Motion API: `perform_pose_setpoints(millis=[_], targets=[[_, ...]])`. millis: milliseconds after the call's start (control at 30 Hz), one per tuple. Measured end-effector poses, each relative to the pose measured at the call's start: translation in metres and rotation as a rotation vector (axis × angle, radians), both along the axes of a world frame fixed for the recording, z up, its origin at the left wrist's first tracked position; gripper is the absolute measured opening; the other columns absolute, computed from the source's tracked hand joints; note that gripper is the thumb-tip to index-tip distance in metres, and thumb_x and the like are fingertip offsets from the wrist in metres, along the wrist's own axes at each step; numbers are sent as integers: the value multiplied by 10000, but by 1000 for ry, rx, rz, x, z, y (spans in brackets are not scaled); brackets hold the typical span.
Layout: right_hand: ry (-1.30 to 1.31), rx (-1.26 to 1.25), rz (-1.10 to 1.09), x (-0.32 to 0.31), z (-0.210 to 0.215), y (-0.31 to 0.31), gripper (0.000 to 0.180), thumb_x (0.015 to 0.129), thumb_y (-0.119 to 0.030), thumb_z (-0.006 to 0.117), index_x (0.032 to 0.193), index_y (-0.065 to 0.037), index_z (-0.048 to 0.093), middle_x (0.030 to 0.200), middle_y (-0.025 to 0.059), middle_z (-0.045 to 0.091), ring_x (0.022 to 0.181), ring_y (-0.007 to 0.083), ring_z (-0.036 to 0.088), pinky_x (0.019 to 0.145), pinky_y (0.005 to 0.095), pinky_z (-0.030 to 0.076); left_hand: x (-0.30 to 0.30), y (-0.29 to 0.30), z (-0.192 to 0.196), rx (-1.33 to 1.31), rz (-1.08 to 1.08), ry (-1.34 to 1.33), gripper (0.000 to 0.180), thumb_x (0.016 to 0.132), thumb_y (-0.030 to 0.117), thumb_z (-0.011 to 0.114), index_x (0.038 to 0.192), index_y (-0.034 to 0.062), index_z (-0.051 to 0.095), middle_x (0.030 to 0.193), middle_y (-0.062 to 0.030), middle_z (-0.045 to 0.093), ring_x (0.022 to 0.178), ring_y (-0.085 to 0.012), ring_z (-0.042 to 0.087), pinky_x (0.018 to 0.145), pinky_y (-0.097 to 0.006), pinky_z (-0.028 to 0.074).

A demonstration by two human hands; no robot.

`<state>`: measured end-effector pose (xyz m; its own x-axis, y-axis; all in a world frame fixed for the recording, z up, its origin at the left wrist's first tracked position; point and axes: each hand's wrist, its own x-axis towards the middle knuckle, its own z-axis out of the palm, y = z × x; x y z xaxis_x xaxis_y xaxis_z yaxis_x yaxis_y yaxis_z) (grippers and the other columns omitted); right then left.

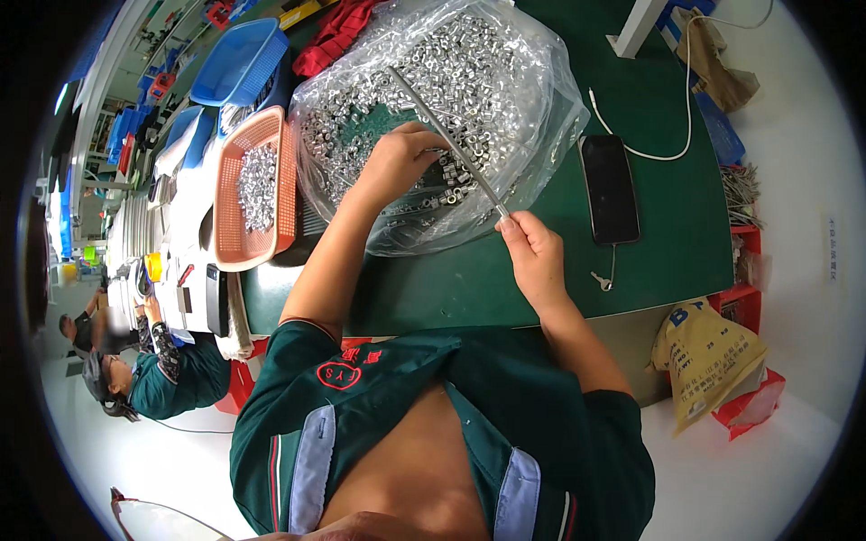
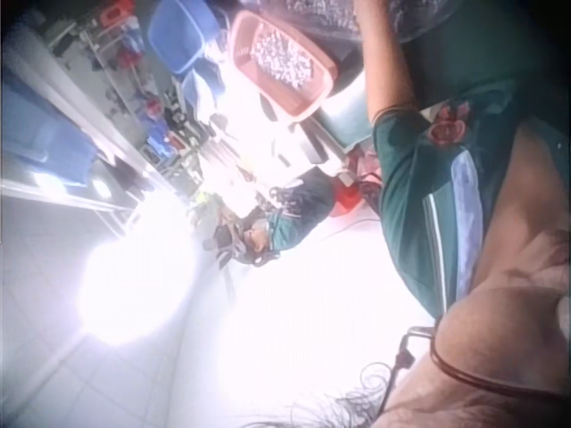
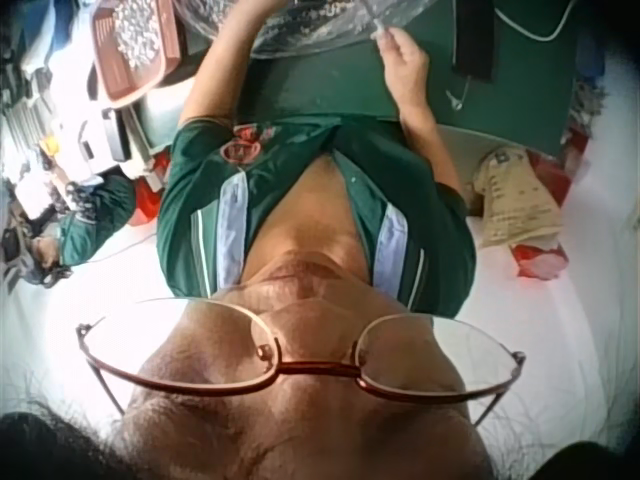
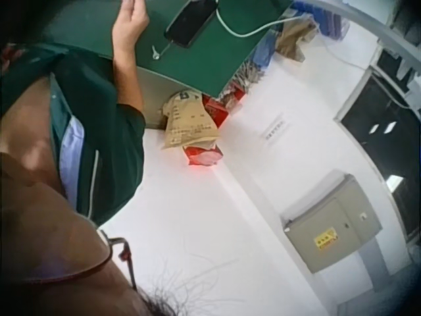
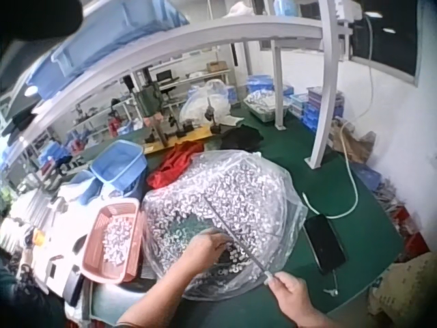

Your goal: The person uses a long metal rod to pick up small silver metal parts from a large plastic bag and threads them onto the rod. The person repeatedly picks up parts and slides them down the rod, accumulating a stack of parts.

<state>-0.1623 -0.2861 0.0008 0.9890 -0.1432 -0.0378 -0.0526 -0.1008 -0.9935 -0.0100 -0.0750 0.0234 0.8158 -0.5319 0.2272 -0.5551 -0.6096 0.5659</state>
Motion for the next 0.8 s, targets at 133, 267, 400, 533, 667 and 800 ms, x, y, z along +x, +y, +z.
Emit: perform_pose_setpoints(millis=[133,267,400,533,667,800], targets=[[6,5,3,0,0,-1,172,943,-150,583,886,4,633,621,-43,464,588,24,385,519,218,323,6,-4,-4,87,-19,-52,204,789,49,639,982,80,696,946,-135,646,878,-337,627,771,-407,505],[6,8,-4,0,0,0,160,939,-139,589,887,5,634,614,-44,455,582,24,377,510,219,316,8,-4,-11,122,39,-74,199,787,64,636,978,81,690,938,-138,647,869,-357,622,768,-415,503],[-5,-4,-2,0,2,0,153,936,-132,595,888,8,633,605,-42,451,574,25,373,505,218,315,5,0,-8,180,96,-87,209,780,78,641,984,83,684,913,-144,636,842,-369,617,752,-427,500],[-35,-20,-2,0,-1,0,160,937,-138,595,888,9,632,601,-37,452,572,27,375,505,218,318,-1,-3,-1,211,135,-89,197,776,98,649,970,76,674,872,-149,617,804,-368,615,720,-450,496],[-44,-44,-9,0,1,0,164,938,-143,594,887,8,632,598,-33,451,571,29,379,503,220,320,0,-6,-13,290,188,-129,192,762,107,661,952,78,665,869,-155,616,771,-378,610,693,-456,495],[-58,-55,-2,1,-1,1,166,937,-144,593,886,10,631,595,-23,460,566,33,388,505,223,330,4,1,-18,69,201,-218,160,786,87,654,939,42,645,847,-136,652,700,-330,630,633,-403,508]])
